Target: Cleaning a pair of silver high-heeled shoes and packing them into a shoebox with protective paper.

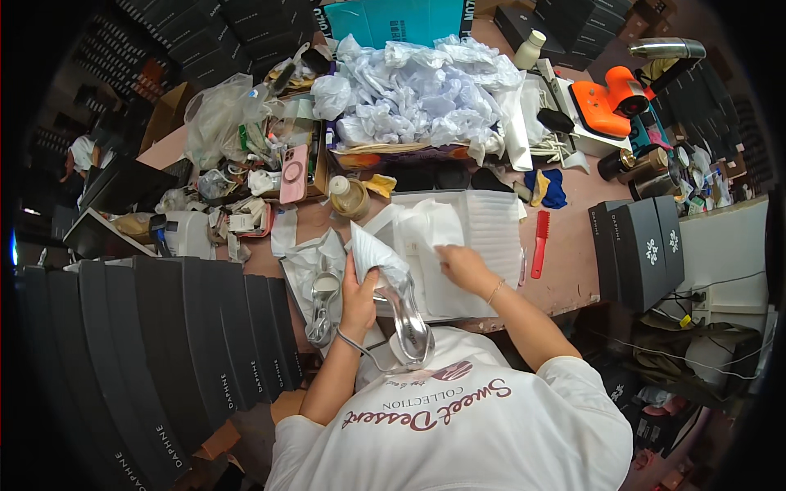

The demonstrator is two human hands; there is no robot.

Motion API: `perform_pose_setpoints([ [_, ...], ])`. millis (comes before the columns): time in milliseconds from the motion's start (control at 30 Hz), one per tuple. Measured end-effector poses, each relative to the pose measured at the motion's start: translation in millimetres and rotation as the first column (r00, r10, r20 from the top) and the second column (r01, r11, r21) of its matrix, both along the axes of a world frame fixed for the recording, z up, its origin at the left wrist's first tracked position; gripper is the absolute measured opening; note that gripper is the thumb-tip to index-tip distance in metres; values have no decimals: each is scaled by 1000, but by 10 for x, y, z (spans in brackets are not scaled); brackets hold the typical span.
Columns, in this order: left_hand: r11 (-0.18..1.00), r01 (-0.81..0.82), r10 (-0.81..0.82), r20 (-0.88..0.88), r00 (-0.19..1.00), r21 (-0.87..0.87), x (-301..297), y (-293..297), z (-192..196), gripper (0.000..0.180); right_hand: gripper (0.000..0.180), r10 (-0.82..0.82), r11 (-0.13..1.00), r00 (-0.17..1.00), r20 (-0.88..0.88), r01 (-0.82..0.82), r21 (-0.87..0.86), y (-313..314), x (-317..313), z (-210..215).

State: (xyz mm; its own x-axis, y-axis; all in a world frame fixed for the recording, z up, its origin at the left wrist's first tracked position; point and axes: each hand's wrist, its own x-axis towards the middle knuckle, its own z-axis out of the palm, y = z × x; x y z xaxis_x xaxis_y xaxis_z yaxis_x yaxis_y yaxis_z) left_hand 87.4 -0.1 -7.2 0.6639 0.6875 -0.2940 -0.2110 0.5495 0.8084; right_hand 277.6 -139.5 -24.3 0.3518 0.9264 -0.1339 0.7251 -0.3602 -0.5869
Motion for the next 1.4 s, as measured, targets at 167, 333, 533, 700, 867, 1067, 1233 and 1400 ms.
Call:
perform_pose_setpoints([
  [167,1000,14,-15,-54,998,-21,-58,147,-9,53,19,305,808,922,-239,-384,-448,-197,-659,-752],
  [333,989,-107,92,-142,986,-102,-95,83,-111,51,23,454,754,785,-420,-591,-289,103,-215,-31],
  [533,985,-172,163,-201,966,-26,117,-49,-117,44,37,-127,910,986,110,159,-382,600,326,-532],
  [700,978,-202,208,-171,963,49,120,-55,-164,44,45,-209,950,975,70,220,-223,570,329,-743],
  [867,993,-88,73,-185,980,-79,74,-114,4,46,46,-360,745,765,-534,580,328,507,511,-471],
  [1067,991,-97,112,-185,976,89,117,-171,-59,46,37,113,858,470,-875,399,325,396,-32,1068],
  [1233,969,79,-70,-46,996,235,76,-96,-60,67,30,292,820,936,196,-350,453,353,-549,969],
  [1400,792,462,-344,-332,878,399,-90,-16,95,90,20,198,906,953,230,-268,328,302,-604,767],
])
